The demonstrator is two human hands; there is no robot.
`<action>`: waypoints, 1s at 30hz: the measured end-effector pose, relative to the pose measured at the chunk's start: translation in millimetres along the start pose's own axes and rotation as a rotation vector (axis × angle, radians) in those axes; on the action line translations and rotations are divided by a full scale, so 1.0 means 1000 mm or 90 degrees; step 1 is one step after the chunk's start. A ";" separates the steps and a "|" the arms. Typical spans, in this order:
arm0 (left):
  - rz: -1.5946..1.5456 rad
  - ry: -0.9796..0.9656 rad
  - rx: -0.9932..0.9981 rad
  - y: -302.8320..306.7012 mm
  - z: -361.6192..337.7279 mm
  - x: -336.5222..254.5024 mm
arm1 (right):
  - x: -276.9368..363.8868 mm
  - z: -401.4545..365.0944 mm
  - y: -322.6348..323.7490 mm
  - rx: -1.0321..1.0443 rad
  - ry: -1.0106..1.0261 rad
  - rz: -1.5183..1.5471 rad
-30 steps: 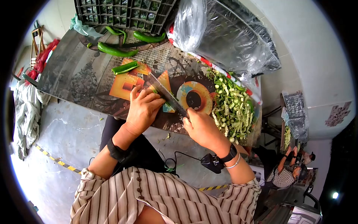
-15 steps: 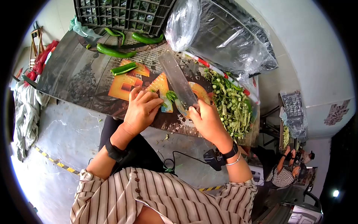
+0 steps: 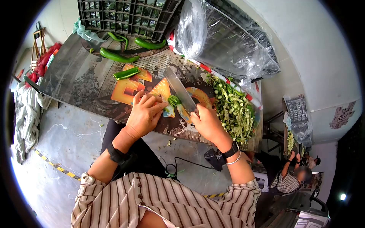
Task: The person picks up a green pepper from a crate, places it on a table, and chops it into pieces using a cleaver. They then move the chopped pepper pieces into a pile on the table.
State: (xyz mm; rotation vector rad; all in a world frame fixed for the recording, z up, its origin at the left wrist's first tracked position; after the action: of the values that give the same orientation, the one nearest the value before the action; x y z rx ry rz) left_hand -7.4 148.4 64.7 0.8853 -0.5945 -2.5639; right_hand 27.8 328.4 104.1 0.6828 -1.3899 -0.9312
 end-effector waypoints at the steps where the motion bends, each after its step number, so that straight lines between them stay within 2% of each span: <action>1: -0.004 0.000 0.004 0.000 0.000 0.000 | 0.004 -0.002 -0.002 0.016 -0.009 -0.004; 6: -0.014 -0.007 0.006 0.001 -0.002 0.000 | 0.019 -0.009 -0.010 0.044 0.013 0.052; 9: -0.024 -0.015 0.002 0.002 -0.001 -0.001 | 0.020 -0.011 -0.012 0.046 0.026 0.021; 11: -0.041 0.010 -0.033 0.005 -0.001 0.001 | 0.025 -0.010 -0.007 0.035 0.014 0.034; 16: -0.038 0.017 -0.029 0.004 0.000 0.001 | 0.025 -0.006 -0.002 0.002 0.027 0.054; 23: -0.036 -0.004 0.009 0.001 -0.001 0.001 | 0.025 -0.001 -0.014 0.029 0.022 0.071; 30: -0.041 0.018 -0.008 0.002 0.000 0.001 | 0.028 -0.002 -0.019 0.050 0.016 0.059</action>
State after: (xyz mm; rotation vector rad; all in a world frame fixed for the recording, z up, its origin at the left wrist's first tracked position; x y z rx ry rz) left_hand -8.2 146.4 65.1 0.9503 -0.5501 -2.6044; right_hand 26.0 294.6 102.0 0.6811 -1.4296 -0.7969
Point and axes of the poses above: each hand's wrist, its own z-axis towards the middle knuckle, its own y-axis out of the back of the hand, x = y × z, the point moved 8 cm from there along z, towards the middle knuckle, and after that the axes turned 13 degrees about -x, right-handed, at the moved point
